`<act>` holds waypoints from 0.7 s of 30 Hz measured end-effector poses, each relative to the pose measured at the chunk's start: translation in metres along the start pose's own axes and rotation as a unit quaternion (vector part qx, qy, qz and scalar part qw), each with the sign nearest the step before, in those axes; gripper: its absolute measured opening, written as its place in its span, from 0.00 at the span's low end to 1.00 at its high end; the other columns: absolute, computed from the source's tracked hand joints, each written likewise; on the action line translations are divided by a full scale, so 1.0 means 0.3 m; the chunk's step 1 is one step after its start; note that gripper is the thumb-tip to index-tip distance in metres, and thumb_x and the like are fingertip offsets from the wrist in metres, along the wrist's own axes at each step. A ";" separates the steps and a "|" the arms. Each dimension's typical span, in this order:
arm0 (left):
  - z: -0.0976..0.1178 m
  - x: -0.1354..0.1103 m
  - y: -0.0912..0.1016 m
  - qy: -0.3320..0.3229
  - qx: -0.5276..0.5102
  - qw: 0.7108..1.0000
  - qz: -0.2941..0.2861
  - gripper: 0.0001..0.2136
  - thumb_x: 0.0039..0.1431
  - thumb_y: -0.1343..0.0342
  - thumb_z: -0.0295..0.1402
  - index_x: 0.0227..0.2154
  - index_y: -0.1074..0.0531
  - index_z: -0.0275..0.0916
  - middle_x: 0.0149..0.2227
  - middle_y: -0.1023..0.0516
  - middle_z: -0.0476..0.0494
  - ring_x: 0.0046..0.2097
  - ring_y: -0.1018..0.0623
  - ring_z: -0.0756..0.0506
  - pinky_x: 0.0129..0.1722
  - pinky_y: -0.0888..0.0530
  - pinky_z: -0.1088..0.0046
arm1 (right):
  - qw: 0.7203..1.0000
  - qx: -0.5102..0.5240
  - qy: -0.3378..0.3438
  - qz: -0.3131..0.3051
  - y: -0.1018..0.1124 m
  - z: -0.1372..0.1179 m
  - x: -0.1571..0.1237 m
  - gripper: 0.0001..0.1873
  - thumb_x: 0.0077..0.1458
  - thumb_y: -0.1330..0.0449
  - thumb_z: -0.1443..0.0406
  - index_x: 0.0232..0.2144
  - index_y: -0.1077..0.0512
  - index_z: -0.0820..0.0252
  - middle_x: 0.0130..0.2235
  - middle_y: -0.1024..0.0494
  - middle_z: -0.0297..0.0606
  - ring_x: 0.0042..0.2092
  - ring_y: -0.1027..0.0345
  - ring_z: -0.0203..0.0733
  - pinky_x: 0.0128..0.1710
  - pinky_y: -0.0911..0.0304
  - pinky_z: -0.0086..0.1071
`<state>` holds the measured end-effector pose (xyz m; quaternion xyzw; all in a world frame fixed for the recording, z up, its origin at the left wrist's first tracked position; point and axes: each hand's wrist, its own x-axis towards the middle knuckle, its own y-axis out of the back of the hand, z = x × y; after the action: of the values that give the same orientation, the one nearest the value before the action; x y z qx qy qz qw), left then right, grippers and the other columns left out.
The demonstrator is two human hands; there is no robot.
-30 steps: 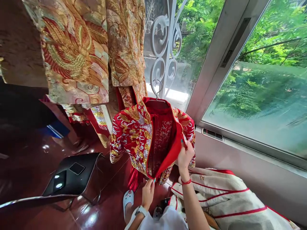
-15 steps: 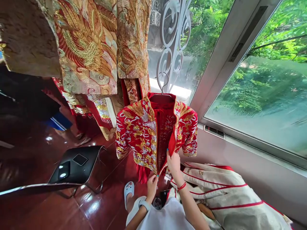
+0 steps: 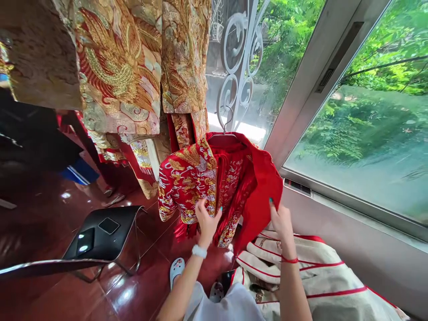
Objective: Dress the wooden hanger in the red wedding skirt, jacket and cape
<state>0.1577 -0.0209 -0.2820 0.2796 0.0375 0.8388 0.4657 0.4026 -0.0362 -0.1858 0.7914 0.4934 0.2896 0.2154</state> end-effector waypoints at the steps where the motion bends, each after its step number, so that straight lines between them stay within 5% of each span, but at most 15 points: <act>1: 0.060 0.098 -0.017 -0.037 0.037 0.998 0.043 0.33 0.52 0.36 0.41 0.59 0.39 0.35 0.60 0.36 0.25 0.65 0.37 0.31 0.63 0.39 0.44 | 0.999 -0.020 -0.002 0.037 0.027 0.010 0.005 0.27 0.60 0.56 0.46 0.20 0.35 0.56 0.23 0.26 0.44 0.27 0.37 0.45 0.29 0.44 0.35; 3: 0.153 0.261 -0.041 -0.073 0.106 0.987 0.101 0.36 0.50 0.35 0.37 0.61 0.40 0.32 0.66 0.45 0.20 0.70 0.47 0.27 0.66 0.48 0.38 | 0.994 -0.051 0.010 0.099 0.069 0.025 0.016 0.24 0.60 0.57 0.51 0.23 0.32 0.58 0.28 0.24 0.47 0.30 0.35 0.46 0.31 0.43 0.36; 6: 0.184 0.389 0.012 -0.118 0.142 0.978 0.099 0.32 0.51 0.36 0.33 0.60 0.37 0.33 0.68 0.44 0.21 0.71 0.49 0.26 0.67 0.52 0.38 | 0.984 -0.063 0.049 0.161 0.134 0.061 0.050 0.22 0.56 0.56 0.59 0.34 0.24 0.63 0.37 0.20 0.52 0.38 0.30 0.50 0.39 0.39 0.38; 10: 0.094 0.496 0.257 -0.117 0.106 0.980 0.117 0.21 0.59 0.50 0.26 0.56 0.31 0.35 0.56 0.25 0.30 0.59 0.26 0.35 0.61 0.34 0.53 | 0.971 -0.064 0.057 0.225 0.232 0.101 0.174 0.28 0.53 0.56 0.61 0.46 0.22 0.66 0.40 0.18 0.52 0.38 0.29 0.51 0.40 0.39 0.39; 13: 0.065 0.681 0.433 -0.083 0.133 0.977 0.145 0.17 0.59 0.51 0.25 0.51 0.29 0.30 0.47 0.21 0.31 0.50 0.21 0.36 0.55 0.28 0.56 | 0.964 -0.084 0.039 0.248 0.261 0.076 0.326 0.29 0.55 0.56 0.60 0.45 0.21 0.69 0.35 0.19 0.55 0.33 0.31 0.50 0.36 0.42 0.38; 17: 0.099 0.961 0.476 -0.048 0.167 0.984 0.047 0.12 0.62 0.51 0.24 0.45 0.29 0.22 0.42 0.22 0.38 0.53 0.23 0.33 0.53 0.29 0.52 | 0.973 -0.062 0.046 0.218 0.179 0.010 0.490 0.29 0.55 0.56 0.62 0.47 0.22 0.71 0.39 0.19 0.57 0.35 0.31 0.49 0.36 0.42 0.36; 19: 0.106 1.016 0.440 -0.042 0.160 0.986 0.025 0.10 0.64 0.47 0.27 0.44 0.28 0.24 0.41 0.22 0.40 0.49 0.21 0.37 0.50 0.26 0.54 | 0.983 -0.045 0.044 0.172 0.101 -0.004 0.512 0.29 0.55 0.56 0.64 0.48 0.23 0.72 0.40 0.18 0.57 0.36 0.31 0.48 0.37 0.41 0.35; 21: 0.093 0.988 0.416 -0.045 0.144 0.988 0.045 0.13 0.65 0.43 0.34 0.47 0.27 0.31 0.45 0.22 0.41 0.46 0.21 0.41 0.46 0.23 0.58 | 0.992 -0.022 0.038 0.120 0.022 0.001 0.497 0.28 0.56 0.56 0.64 0.48 0.23 0.71 0.42 0.18 0.56 0.37 0.31 0.47 0.38 0.40 0.34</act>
<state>-0.0446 0.1410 -0.0894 0.3826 0.1241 0.8312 0.3837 0.4586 0.0960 -0.1452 0.8286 0.3960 0.3539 0.1770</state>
